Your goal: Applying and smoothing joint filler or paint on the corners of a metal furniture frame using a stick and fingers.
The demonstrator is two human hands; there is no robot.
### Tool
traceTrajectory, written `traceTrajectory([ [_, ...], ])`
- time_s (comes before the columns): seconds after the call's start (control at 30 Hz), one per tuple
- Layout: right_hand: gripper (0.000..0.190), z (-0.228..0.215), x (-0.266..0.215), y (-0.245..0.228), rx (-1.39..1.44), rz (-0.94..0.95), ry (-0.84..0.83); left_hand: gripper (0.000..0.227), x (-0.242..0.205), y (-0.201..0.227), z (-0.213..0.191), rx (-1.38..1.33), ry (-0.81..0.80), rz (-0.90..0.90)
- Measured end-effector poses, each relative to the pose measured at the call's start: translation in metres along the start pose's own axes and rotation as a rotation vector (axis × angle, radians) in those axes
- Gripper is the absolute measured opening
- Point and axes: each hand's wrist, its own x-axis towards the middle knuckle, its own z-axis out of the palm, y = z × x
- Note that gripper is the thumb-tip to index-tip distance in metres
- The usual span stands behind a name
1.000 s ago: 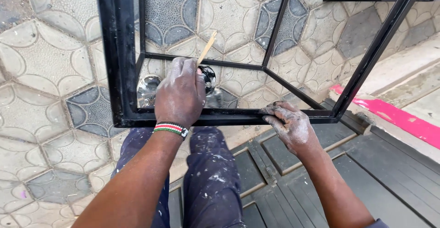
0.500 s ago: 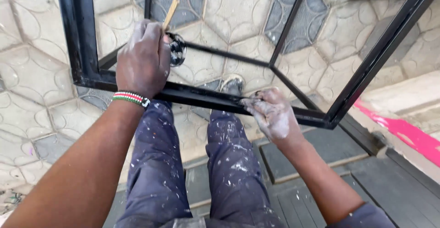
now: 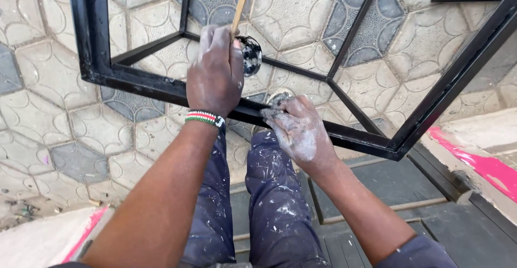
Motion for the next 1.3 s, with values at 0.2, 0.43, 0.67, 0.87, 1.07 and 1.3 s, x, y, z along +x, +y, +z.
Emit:
traceTrajectory([
  [0.2, 0.024, -0.002, 0.010, -0.001, -0.050, -0.076, -0.077, 0.018, 0.000, 0.006, 0.000, 0.125, 0.044, 0.063],
  [0.43, 0.020, -0.020, 0.006, 0.007, 0.135, 0.121, -0.100, 0.021, 0.003, 0.004, 0.003, 0.154, 0.027, 0.059],
  [0.67, 0.022, -0.012, -0.005, 0.031, 0.088, 0.071, -0.156, 0.018, 0.002, 0.009, 0.000, 0.153, -0.040, 0.038],
  [0.87, 0.013, -0.009, 0.030, 0.035, 0.059, -0.129, -0.247, 0.018, 0.004, 0.006, 0.004, 0.174, -0.041, 0.015],
  [1.07, 0.012, -0.020, 0.037, 0.015, -0.003, -0.125, -0.197, 0.020, 0.005, 0.004, 0.008, 0.187, -0.050, 0.024],
  [1.3, 0.017, -0.004, 0.029, 0.023, 0.095, -0.071, -0.165, 0.023, 0.005, 0.000, 0.011, 0.225, -0.025, 0.035],
])
